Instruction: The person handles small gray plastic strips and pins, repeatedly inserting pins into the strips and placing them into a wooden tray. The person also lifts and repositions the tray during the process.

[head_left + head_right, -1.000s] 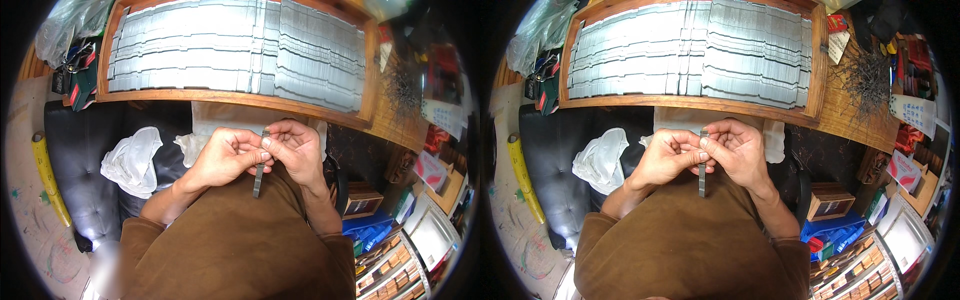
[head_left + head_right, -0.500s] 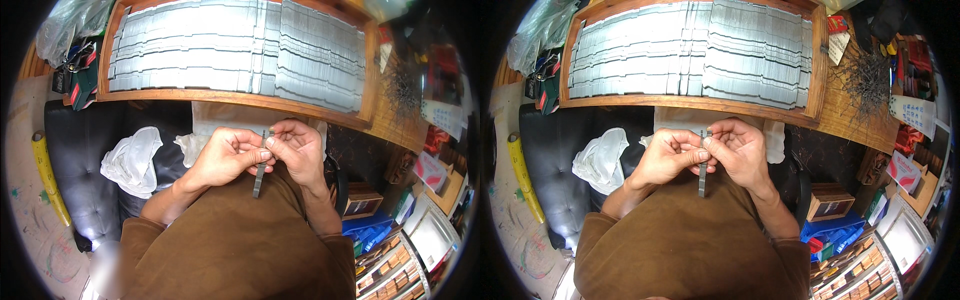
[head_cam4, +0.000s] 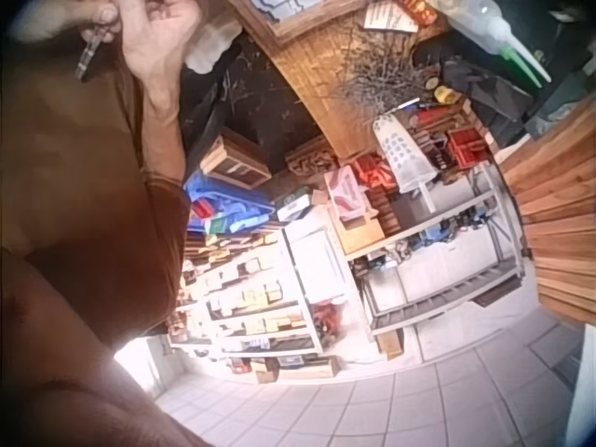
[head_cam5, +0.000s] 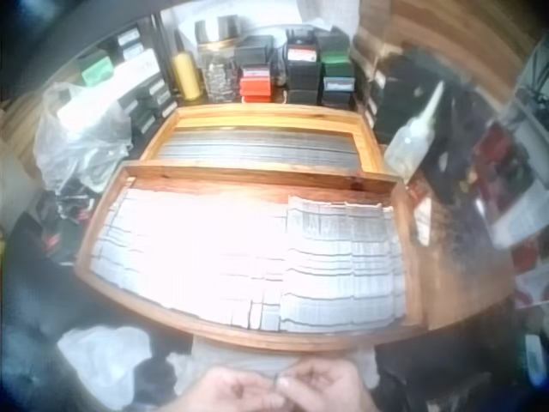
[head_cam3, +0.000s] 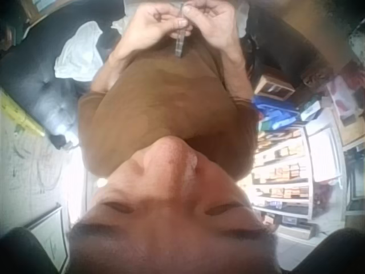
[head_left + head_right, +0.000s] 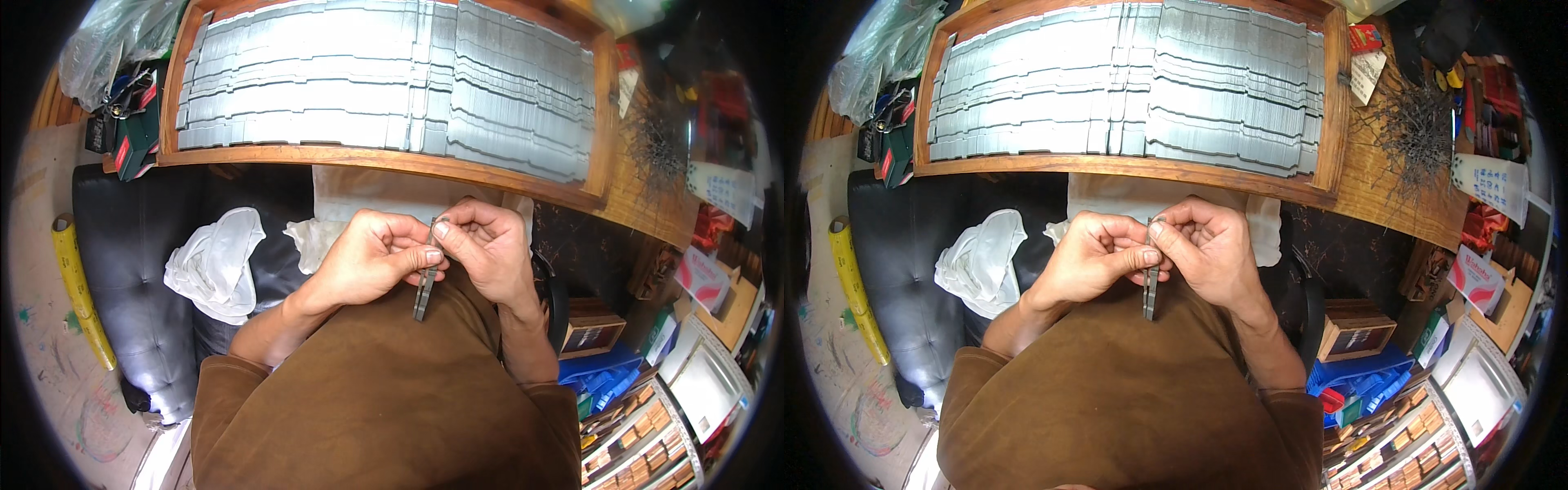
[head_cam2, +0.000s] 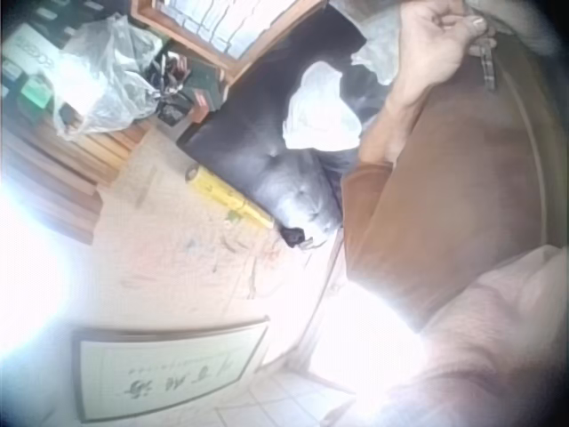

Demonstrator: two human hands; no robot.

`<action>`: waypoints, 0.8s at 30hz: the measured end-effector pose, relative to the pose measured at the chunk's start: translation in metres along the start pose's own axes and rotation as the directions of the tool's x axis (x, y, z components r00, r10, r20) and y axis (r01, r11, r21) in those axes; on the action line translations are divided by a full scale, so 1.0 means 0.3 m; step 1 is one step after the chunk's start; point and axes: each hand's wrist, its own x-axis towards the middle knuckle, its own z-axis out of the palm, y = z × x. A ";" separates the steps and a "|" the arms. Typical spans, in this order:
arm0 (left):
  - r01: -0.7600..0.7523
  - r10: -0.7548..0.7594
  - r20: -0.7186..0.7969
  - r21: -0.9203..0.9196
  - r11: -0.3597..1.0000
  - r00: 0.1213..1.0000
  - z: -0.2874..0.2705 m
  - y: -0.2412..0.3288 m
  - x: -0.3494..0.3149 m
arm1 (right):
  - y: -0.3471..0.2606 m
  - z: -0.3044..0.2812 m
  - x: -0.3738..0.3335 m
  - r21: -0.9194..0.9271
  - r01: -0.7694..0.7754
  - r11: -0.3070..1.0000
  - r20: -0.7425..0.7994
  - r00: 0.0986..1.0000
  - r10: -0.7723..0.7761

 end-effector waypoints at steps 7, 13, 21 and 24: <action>0.001 -0.001 0.001 0.024 1.000 1.000 -0.004 -0.002 0.000 | -0.006 0.018 0.001 -0.026 0.020 0.999 -0.046 0.999 -0.021; 0.026 -0.036 -0.142 -0.074 0.997 0.989 0.016 -0.004 0.013 | -0.021 -0.041 -0.039 -0.139 -0.023 0.990 -0.219 0.976 -0.008; -0.052 0.051 -0.069 -0.012 0.999 0.996 0.001 -0.013 0.035 | -0.527 -0.445 -0.226 -0.179 0.483 0.857 -0.813 0.419 -0.406; -0.034 0.034 -0.026 -0.012 0.999 0.999 0.028 -0.013 0.038 | -0.469 -0.441 -0.277 -0.294 0.358 0.886 -0.619 0.635 -0.462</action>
